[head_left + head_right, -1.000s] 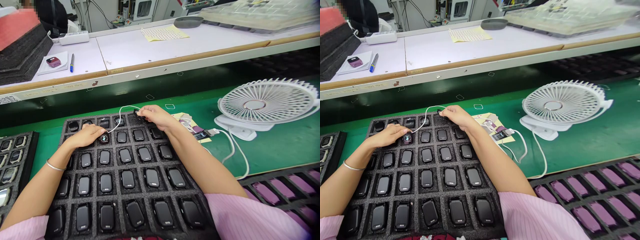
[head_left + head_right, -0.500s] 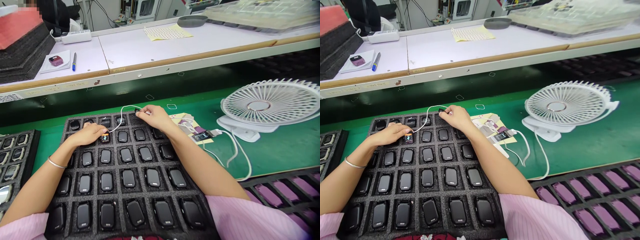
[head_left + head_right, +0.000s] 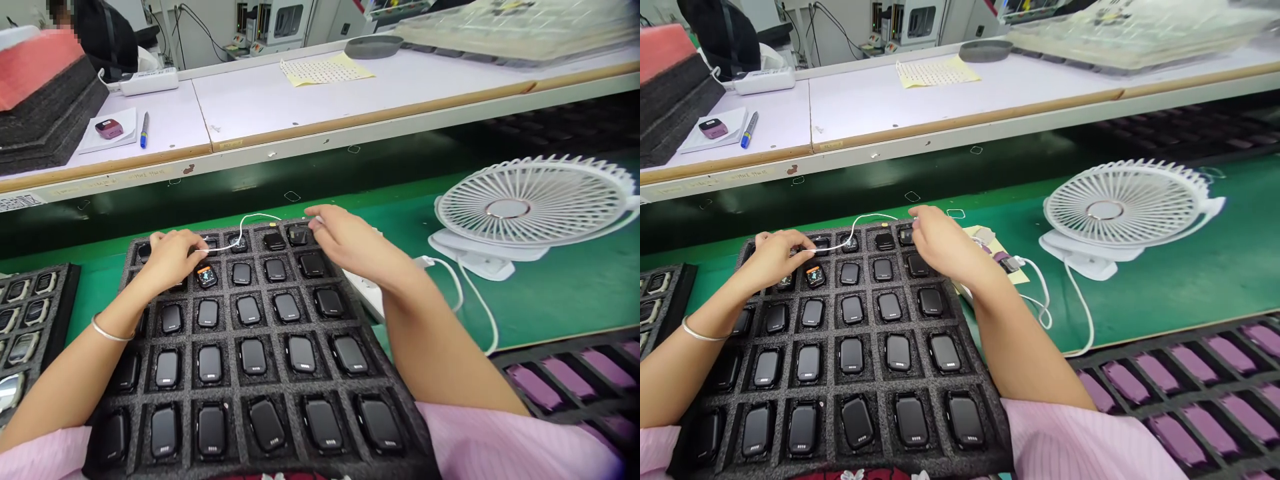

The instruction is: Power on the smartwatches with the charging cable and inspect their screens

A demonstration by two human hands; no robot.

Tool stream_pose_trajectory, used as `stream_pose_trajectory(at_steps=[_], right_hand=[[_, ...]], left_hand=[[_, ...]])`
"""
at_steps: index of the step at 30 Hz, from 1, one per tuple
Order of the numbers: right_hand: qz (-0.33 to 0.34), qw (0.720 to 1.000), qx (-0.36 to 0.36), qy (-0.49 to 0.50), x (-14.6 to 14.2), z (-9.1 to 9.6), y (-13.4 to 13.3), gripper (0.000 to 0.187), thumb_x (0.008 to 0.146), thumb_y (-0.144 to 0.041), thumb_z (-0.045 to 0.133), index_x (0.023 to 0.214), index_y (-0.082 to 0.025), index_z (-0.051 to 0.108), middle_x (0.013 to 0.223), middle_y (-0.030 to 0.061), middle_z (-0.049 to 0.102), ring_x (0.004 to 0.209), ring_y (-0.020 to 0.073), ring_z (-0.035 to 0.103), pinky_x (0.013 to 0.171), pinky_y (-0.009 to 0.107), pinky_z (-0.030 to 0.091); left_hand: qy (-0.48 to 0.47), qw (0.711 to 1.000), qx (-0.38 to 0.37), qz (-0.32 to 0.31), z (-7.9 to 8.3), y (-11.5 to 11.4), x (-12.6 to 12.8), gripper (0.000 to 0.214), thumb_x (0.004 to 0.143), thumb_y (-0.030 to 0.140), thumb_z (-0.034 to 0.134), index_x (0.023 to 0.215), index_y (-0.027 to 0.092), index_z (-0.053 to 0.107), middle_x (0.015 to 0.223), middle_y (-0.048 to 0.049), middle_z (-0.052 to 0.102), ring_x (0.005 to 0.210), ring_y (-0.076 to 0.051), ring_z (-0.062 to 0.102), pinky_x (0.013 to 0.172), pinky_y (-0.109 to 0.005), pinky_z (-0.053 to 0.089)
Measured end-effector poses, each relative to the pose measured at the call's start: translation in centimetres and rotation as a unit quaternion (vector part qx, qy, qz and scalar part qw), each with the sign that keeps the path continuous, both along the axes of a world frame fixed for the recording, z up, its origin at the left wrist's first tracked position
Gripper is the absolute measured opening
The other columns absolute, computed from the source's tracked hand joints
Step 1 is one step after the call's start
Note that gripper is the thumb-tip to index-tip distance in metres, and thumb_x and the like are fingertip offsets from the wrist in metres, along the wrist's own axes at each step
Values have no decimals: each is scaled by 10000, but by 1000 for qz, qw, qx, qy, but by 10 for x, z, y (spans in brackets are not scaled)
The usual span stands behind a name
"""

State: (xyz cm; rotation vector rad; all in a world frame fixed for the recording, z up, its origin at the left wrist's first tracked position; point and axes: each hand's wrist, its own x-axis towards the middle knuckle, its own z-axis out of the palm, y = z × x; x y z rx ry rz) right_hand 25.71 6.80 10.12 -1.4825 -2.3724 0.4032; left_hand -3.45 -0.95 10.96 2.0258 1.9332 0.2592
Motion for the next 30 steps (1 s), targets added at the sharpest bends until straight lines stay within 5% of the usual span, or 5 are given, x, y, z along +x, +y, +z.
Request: stream_pose_trajectory(at_steps=[4,9,22,25,30], right_hand=[[61,994,77,48,33,-9,-4,398,957,-234,374,1216,-171,670,1007,125,691,1005,273,650,886,399,512],[111,990,32,77,49,-26,-11,298,930,-251,493,1139,-202,701,907,72,716,828,221,669,771,356,538],[230,968,5,97,60,-47,-10,223,966,-327,505,1003,-201,686,978,103,660,914,233,626,830,374,500],[202,978,46,41,63,-49,-12,254,953,-304,512,1140,-186,637,1090,137,634,1022,275,593,868,423,469],[150,983,80,-70,66,-42,-16,180,948,-257,487,869,-204,640,947,110,675,944,289,587,806,412,392]], left_hand=[[-62,994,11,-88,-6,-3,36,105,869,267,647,887,233,745,977,-27,741,967,-231,634,946,-425,314],[16,993,-12,-118,-18,-6,65,77,836,194,713,895,231,745,921,-22,745,981,-249,619,948,-457,275],[167,961,75,-207,-19,-7,60,196,892,244,671,1077,181,692,1108,-103,722,1053,-317,606,1006,-543,354],[222,940,111,-233,-16,-10,69,127,877,146,636,984,152,704,980,-122,737,1024,-330,614,1071,-607,292],[122,971,65,-196,-13,3,54,264,878,288,642,1104,158,686,1023,-122,752,1024,-306,650,1074,-534,357]])
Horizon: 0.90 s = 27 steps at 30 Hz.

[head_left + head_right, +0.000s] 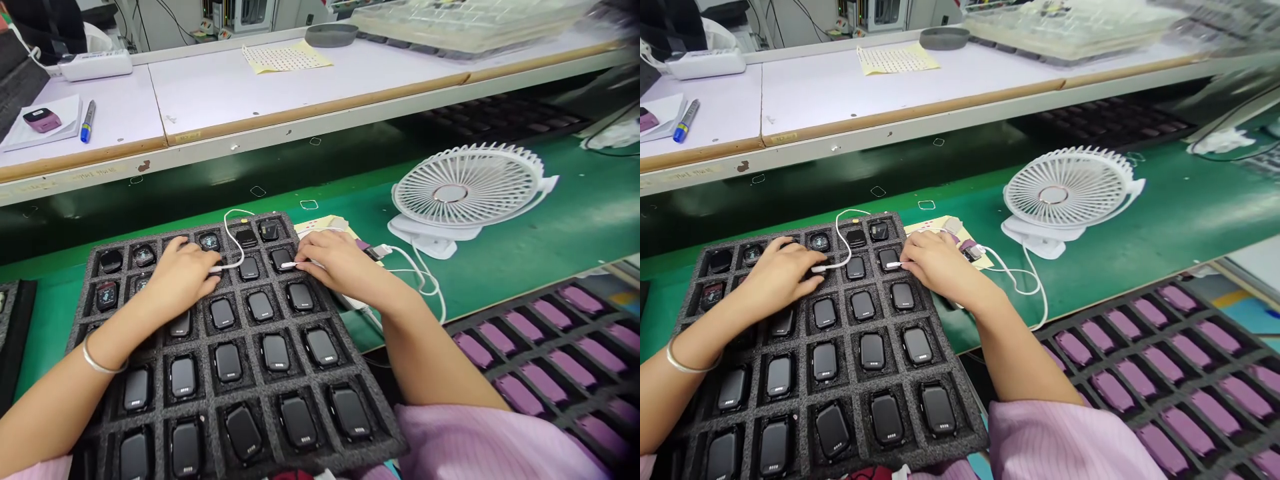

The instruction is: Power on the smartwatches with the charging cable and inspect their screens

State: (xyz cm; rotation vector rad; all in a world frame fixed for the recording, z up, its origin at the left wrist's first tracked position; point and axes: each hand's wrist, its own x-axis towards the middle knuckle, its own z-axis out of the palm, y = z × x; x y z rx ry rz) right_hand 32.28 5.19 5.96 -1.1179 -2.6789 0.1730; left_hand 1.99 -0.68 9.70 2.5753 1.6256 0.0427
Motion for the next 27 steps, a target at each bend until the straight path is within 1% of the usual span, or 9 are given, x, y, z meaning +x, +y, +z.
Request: stream_pose_trajectory(at_steps=[3,6,10,14,17,19,22,24,27], right_hand=[[1,999,-29,41,-2,7,2,244,970,-255,436,827,-201,627,851,81,699,834,240,607,783,374,384],[-19,994,-78,69,-3,8,9,259,967,-253,421,887,-186,657,881,91,722,830,232,635,763,346,408],[-30,997,-74,1,-8,1,18,288,952,-221,430,987,-190,714,935,105,728,894,259,643,815,370,400],[-45,997,-59,-12,-13,-3,18,324,969,-207,406,1062,-201,717,921,104,691,894,249,620,800,357,376],[-67,995,-57,-43,-15,-2,17,310,974,-216,413,1010,-193,719,905,103,638,861,244,587,771,349,361],[-62,995,-63,-52,-15,-2,19,295,972,-227,429,942,-194,720,894,95,605,840,233,568,768,345,365],[-39,996,-67,-33,-13,-5,24,275,960,-227,451,887,-208,716,878,76,578,823,219,553,777,343,382],[-30,998,-61,-17,-12,-8,26,271,957,-229,453,886,-215,714,888,71,575,827,216,551,777,342,392],[-29,998,-51,-5,-11,-10,26,276,962,-241,448,891,-214,713,909,73,578,838,216,555,775,339,402]], left_hand=[[-152,984,-66,68,-4,11,-20,392,943,421,500,1228,189,637,1149,-96,740,1053,-280,660,984,-449,455],[-224,965,-117,77,-11,17,-31,446,955,474,406,1203,210,666,1213,-75,725,1101,-274,651,985,-412,466],[-215,960,-173,54,-17,17,-30,484,960,488,355,1159,224,708,1204,-59,732,1111,-279,643,1040,-424,433],[-173,968,-174,43,-16,16,-28,516,973,512,337,1227,228,685,1253,-74,709,1152,-296,599,1069,-479,379],[-136,977,-164,30,-13,15,-29,472,967,481,385,1272,249,661,1286,-73,694,1170,-294,565,1080,-513,337],[-141,975,-171,28,-12,17,-31,462,976,469,365,1268,269,663,1297,-61,690,1159,-278,570,1084,-505,330],[-149,971,-187,22,-10,19,-34,466,968,499,377,1240,272,680,1269,-60,702,1147,-273,588,1088,-491,324],[-139,972,-188,20,-9,19,-34,465,968,503,375,1231,274,683,1251,-64,710,1146,-281,587,1087,-513,308],[-139,973,-182,23,-10,18,-33,481,991,488,313,1232,283,675,1272,-57,699,1147,-281,582,1085,-533,294]])
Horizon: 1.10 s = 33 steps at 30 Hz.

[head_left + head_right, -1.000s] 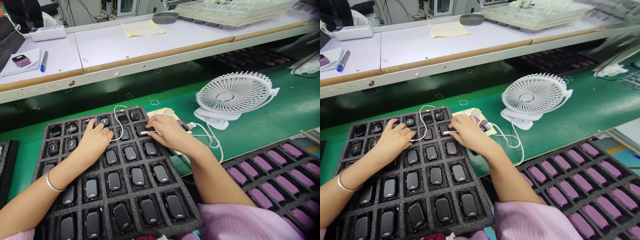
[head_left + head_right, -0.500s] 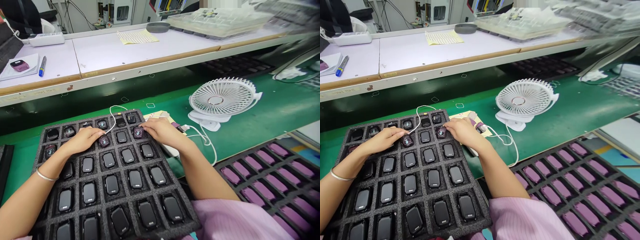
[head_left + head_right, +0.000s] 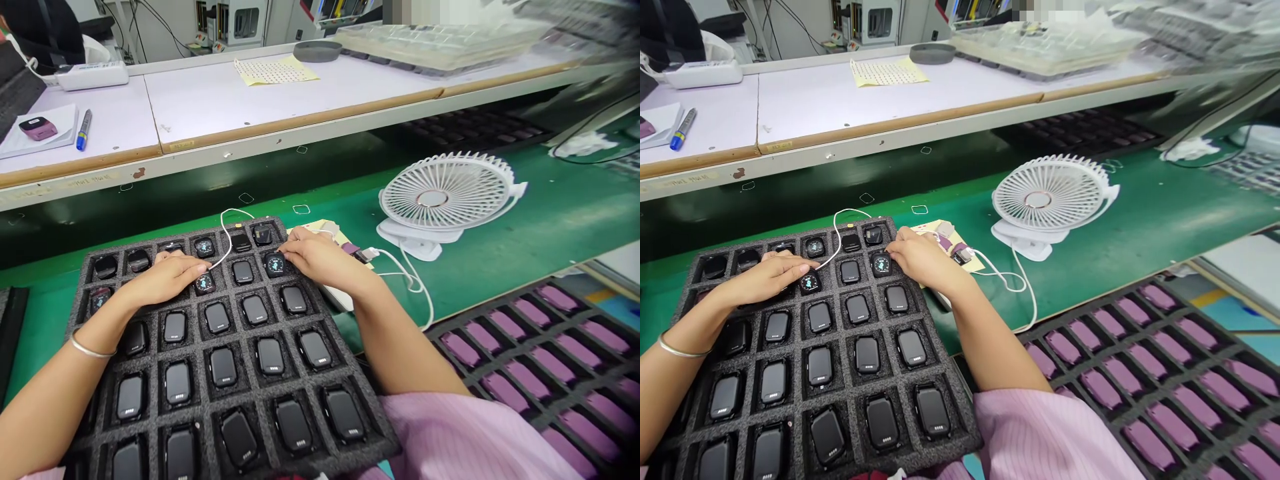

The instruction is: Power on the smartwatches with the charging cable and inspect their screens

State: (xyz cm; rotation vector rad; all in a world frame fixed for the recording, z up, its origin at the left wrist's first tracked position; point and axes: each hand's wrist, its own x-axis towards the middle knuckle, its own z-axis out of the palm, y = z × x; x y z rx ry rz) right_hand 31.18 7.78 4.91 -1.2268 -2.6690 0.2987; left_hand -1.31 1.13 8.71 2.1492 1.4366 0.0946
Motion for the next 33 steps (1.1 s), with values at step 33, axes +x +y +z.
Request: stream_pose_trajectory(at_steps=[33], right_hand=[[-59,993,23,103,-7,-3,-9,215,884,-192,505,848,-177,716,846,87,699,809,237,649,688,326,459]], left_hand=[[-1,999,40,24,-18,-6,3,454,1021,455,271,1023,247,675,963,-22,705,930,-226,525,970,-467,280]])
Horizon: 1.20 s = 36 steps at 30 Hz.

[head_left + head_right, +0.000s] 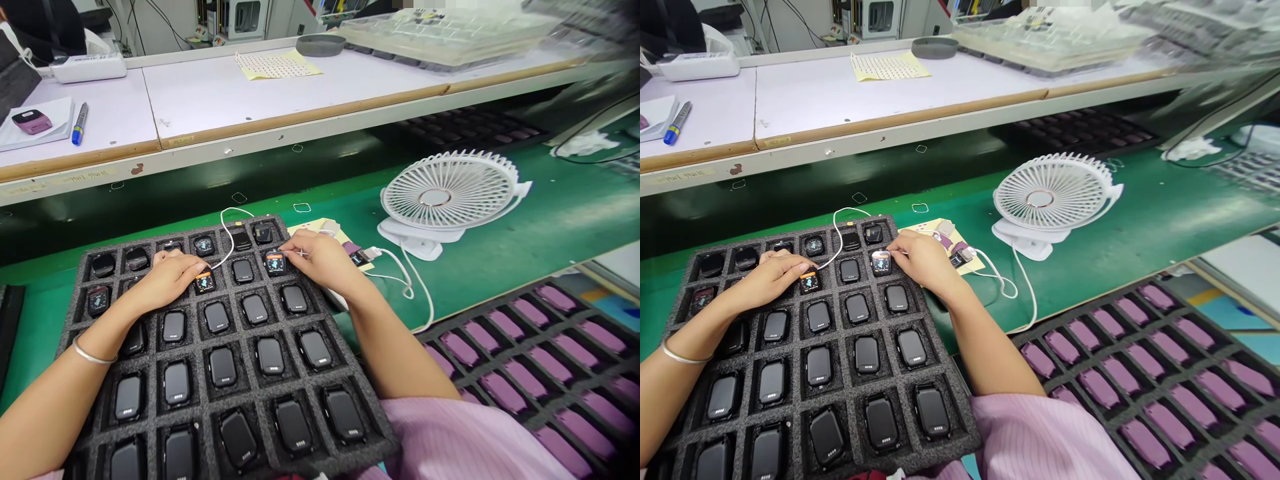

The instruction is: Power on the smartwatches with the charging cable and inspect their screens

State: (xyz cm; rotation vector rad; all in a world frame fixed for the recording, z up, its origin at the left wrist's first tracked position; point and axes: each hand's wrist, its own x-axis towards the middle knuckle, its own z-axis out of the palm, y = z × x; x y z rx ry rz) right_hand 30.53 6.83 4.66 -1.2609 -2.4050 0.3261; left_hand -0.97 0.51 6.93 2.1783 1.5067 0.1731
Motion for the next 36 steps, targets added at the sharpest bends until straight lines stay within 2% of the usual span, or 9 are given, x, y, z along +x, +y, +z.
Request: stream_pose_trajectory(at_steps=[3,5,9,14,18,21,24,29,36], right_hand=[[-73,996,54,9,-8,2,-8,227,906,-197,500,902,-187,726,920,100,694,835,246,653,639,322,445],[-33,997,59,45,-16,4,-15,220,931,-226,509,941,-201,727,918,90,680,827,230,648,644,314,454],[140,989,-2,51,-30,5,-26,209,959,-232,516,985,-213,723,893,61,661,788,186,637,684,290,481],[148,988,4,-45,-36,7,-32,250,972,-195,468,1018,-180,713,901,80,644,782,201,642,692,304,485],[127,992,6,-6,-40,16,-30,268,986,-206,439,987,-156,702,895,90,633,827,206,633,754,306,490],[90,995,-3,-52,-45,17,-24,272,984,-215,441,1011,-185,710,920,84,634,833,211,632,744,310,485],[51,991,-8,-123,-51,13,-19,281,981,-227,449,1052,-199,720,962,91,629,833,220,634,703,313,477],[44,984,-7,-172,-57,14,-19,291,991,-242,446,1045,-200,729,947,84,610,798,201,624,671,295,448],[47,982,-5,-185,-59,14,-22,270,991,-235,463,1018,-189,728,963,80,594,753,169,600,661,275,419]], left_hand=[[0,1000,4,1,-1,0,0,459,1020,462,272,996,246,676,957,-21,708,923,-223,525,962,-454,290],[-2,1000,6,0,-1,0,0,457,1018,467,280,988,245,678,967,-22,712,931,-224,525,965,-451,292],[-8,1000,4,4,0,0,1,466,1018,461,280,1041,244,692,1050,-39,730,977,-236,532,991,-481,280],[-18,1000,-1,21,4,-1,6,426,987,431,338,1006,252,724,1090,-37,750,1008,-255,568,1008,-506,304],[-123,984,-12,126,1,0,14,312,874,457,531,902,230,743,971,-37,770,896,-246,635,908,-422,431],[-246,941,-11,232,-1,4,16,256,773,419,657,869,196,739,889,-48,760,783,-216,637,790,-369,485],[-399,865,-5,304,8,8,5,249,686,380,763,829,180,722,850,-38,734,748,-173,614,778,-342,495],[-617,732,-33,287,50,2,-28,214,710,279,816,804,200,641,750,47,598,642,-70,517,699,-230,486],[-687,694,43,210,89,-27,-34,256,684,246,864,757,235,619,708,57,546,637,-79,490,700,-217,532]])
